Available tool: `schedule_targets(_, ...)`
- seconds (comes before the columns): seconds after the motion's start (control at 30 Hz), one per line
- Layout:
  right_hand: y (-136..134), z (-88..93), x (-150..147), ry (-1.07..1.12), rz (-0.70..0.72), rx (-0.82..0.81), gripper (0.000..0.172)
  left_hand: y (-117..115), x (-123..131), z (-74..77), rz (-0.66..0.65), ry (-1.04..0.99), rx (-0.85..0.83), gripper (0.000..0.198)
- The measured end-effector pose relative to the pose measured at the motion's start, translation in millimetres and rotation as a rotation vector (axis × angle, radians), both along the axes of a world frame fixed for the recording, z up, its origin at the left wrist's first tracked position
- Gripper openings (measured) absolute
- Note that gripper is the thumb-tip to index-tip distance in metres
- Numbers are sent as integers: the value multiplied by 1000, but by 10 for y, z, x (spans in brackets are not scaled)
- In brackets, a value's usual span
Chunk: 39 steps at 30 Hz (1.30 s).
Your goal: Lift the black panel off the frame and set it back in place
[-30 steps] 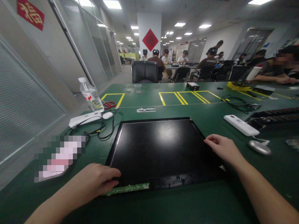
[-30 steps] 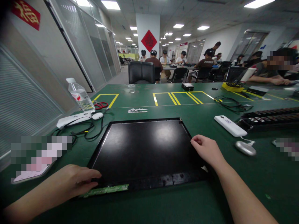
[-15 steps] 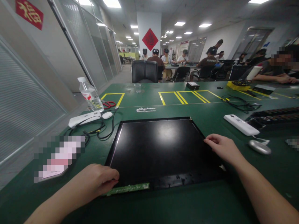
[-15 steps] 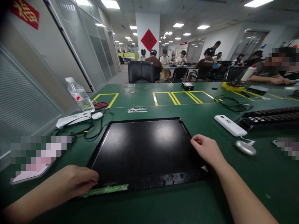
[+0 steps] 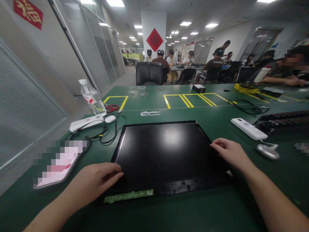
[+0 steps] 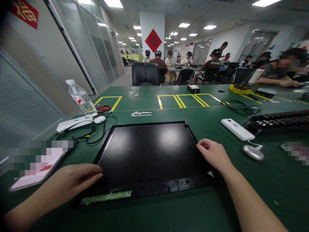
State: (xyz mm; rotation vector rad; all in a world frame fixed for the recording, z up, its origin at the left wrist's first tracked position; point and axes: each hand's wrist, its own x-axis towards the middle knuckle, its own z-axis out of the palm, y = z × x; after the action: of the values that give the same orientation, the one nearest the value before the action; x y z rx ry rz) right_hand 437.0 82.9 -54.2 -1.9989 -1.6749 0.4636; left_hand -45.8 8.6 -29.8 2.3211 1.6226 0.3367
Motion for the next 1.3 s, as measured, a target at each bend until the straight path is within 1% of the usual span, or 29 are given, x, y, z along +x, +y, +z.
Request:
schedule_targets(0.13, -4, 2, -3, 25, -12, -1, 30, 86, -61, 59, 270, 177, -113, 40)
schedule_targets(0.17, -5, 6, -3, 26, -16, 0, 30, 106, -84, 58, 311, 196, -131, 41)
schedule_targets(0.23, -5, 17, 5, 21, -37, 8, 30, 135, -123, 43, 351, 199, -170, 43)
schedule_targets(0.33, 8, 24, 47, 9, -78, 23, 29, 149, -131, 13, 377, 175, -218, 44)
schedule_targets(0.43, 41, -6, 113, -32, -108, 8, 26, 147, -86, -10, 382, 171, -235, 44)
schedule_targets(0.53, 76, -62, 155, -110, -101, -93, 29, 157, -47, -44, 380, 178, -199, 43)
schedule_targets(0.63, 93, -103, 148, -162, -50, -169, 31, 179, -57, -92, 377, 157, -168, 37)
schedule_targets(0.77, 85, -128, 117, -192, -9, -150, 27, 202, -105, -148, 374, 104, -151, 30)
schedule_targets(0.9, 82, -167, 130, -198, 10, -109, 21, 210, -136, -161, 371, 35, -146, 27)
schedule_targets(1.1, 88, -199, 149, -197, 14, -103, 19, 216, -140, -93, 396, -150, -133, 29)
schedule_targets(1.3, 88, -174, 144, -210, 12, -123, 17, 180, -84, -52, 493, -439, -143, 36)
